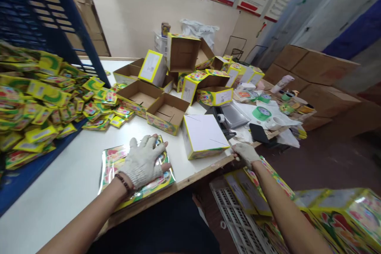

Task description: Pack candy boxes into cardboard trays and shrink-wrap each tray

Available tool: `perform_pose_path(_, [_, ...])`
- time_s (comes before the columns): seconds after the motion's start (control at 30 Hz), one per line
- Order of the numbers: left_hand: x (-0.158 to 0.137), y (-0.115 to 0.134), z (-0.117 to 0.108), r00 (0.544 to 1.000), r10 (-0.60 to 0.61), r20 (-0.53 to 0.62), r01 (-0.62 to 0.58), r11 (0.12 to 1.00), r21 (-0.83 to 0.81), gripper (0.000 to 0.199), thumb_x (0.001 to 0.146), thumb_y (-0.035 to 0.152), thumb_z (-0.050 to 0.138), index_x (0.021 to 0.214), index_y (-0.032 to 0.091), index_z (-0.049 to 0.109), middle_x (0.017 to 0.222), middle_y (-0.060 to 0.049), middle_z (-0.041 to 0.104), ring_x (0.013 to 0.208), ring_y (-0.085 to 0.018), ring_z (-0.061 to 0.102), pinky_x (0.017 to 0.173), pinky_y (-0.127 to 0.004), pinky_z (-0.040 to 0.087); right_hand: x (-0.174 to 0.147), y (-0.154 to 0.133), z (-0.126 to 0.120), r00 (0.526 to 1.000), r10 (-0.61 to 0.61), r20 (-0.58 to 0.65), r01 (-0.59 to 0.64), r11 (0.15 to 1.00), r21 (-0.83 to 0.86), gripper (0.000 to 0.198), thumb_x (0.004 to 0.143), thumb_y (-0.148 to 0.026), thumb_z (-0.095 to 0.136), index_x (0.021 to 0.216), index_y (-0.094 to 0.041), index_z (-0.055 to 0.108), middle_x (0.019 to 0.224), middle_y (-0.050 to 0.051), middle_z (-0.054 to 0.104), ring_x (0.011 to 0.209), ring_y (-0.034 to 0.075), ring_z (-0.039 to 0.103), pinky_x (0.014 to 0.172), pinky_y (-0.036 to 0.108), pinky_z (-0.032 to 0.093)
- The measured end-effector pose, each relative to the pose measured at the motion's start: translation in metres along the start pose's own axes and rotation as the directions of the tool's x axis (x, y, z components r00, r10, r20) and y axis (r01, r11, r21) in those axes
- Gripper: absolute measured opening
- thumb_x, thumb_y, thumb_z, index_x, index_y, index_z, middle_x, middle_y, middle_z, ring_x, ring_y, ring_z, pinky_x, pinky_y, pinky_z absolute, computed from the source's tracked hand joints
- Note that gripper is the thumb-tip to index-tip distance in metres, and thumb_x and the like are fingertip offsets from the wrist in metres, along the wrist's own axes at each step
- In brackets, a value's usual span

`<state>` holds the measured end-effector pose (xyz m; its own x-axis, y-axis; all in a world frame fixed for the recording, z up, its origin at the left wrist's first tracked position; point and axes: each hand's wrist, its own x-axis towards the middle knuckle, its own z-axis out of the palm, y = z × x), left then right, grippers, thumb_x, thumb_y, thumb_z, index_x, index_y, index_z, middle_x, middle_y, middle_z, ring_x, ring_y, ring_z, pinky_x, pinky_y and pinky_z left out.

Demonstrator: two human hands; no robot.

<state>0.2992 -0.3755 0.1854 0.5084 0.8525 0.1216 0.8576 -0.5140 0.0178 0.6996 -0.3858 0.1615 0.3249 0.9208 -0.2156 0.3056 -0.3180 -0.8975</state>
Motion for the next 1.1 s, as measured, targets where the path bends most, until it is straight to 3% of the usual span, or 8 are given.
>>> perform_pose_path(0.17, [-0.002,0.003,-0.003,1.000,0.004,-0.017,-0.005,0.998,-0.059,0.069,0.079,0.067,0.055,0.136,0.028,0.055,0.144,-0.021,0.046,0.129,-0.041,0.041,0.100,-0.066,0.026,-0.033,-0.056,0.020,0.964,-0.179,0.197,0.157,0.980,0.120,0.043,0.063,-0.058,0.069,0.063,-0.022,0.046,0.059,-0.004,0.043,0.052,0.011,0.041,0.049,0.024,0.033])
perform_pose_path(0.23, [-0.003,0.003,-0.003,1.000,0.005,-0.017,-0.006,0.998,-0.061,0.071,0.078,0.068,0.056,0.136,0.028,0.054,0.144,-0.021,0.046,0.129,-0.041,0.041,0.100,-0.065,0.025,-0.044,-0.085,0.053,0.856,-0.255,0.450,0.208,0.966,0.152,0.041,0.071,-0.054,0.069,0.064,-0.020,0.048,0.059,-0.004,0.045,0.052,0.009,0.041,0.049,0.023,0.032])
perform_pose_path(0.37, [-0.004,0.001,-0.002,1.000,0.017,-0.026,-0.018,0.999,-0.047,0.078,0.075,0.074,0.054,0.137,0.027,0.053,0.144,-0.022,0.045,0.129,-0.042,0.039,0.099,-0.065,0.026,-0.043,-0.127,0.136,0.513,-0.158,0.843,0.315,0.949,-0.013,0.030,0.074,-0.044,0.067,0.068,-0.017,0.054,0.055,-0.005,0.049,0.049,0.008,0.045,0.047,0.020,0.034])
perform_pose_path(0.53, [-0.003,0.000,-0.002,0.997,0.006,-0.073,-0.011,0.997,-0.071,0.046,0.096,0.052,0.035,0.126,0.030,0.061,0.137,-0.015,0.052,0.125,-0.034,0.045,0.098,-0.057,0.031,-0.015,-0.137,0.187,0.358,0.016,0.933,0.506,0.837,-0.208,0.025,0.075,-0.031,0.063,0.059,-0.019,0.049,0.046,-0.007,0.046,0.044,0.008,0.043,0.043,0.019,0.032])
perform_pose_path(0.7, [-0.002,-0.002,0.002,0.995,0.006,-0.096,-0.016,0.995,-0.103,0.042,0.093,0.045,0.044,0.130,0.030,0.058,0.136,-0.014,0.051,0.124,-0.034,0.045,0.098,-0.056,0.033,-0.008,-0.121,0.189,0.421,0.110,0.900,0.380,0.880,-0.286,0.020,0.073,-0.024,0.063,0.058,-0.018,0.051,0.046,-0.007,0.047,0.043,0.008,0.044,0.044,0.019,0.035])
perform_pose_path(0.83, [-0.002,-0.002,0.004,0.994,0.006,-0.106,-0.016,0.995,-0.096,0.043,0.093,0.046,0.043,0.130,0.029,0.059,0.137,-0.016,0.052,0.126,-0.036,0.045,0.100,-0.058,0.031,-0.021,-0.090,0.195,0.550,0.140,0.823,-0.063,0.990,-0.127,0.024,0.068,-0.030,0.075,0.066,-0.017,0.054,0.057,-0.004,0.056,0.048,0.008,0.052,0.047,0.019,0.042])
perform_pose_path(0.93, [0.000,-0.001,0.005,0.996,-0.002,-0.093,-0.006,0.997,-0.079,0.048,0.093,0.043,0.042,0.137,0.026,0.053,0.141,-0.018,0.049,0.130,-0.038,0.042,0.102,-0.062,0.029,-0.036,-0.063,0.206,0.647,0.091,0.757,-0.305,0.941,0.148,0.031,0.068,-0.038,0.078,0.073,-0.017,0.054,0.062,-0.005,0.054,0.050,0.006,0.049,0.049,0.017,0.044])
perform_pose_path(1.1, [-0.004,0.001,-0.003,0.999,0.038,0.018,-0.037,0.998,-0.043,0.050,0.094,0.038,0.041,0.143,0.028,0.046,0.148,-0.018,0.042,0.136,-0.041,0.035,0.101,-0.071,0.024,-0.054,-0.037,0.223,0.686,0.080,0.723,-0.355,0.904,0.237,0.031,0.078,-0.044,0.068,0.076,-0.019,0.049,0.058,-0.008,0.044,0.043,0.004,0.031,0.047,0.017,0.041])
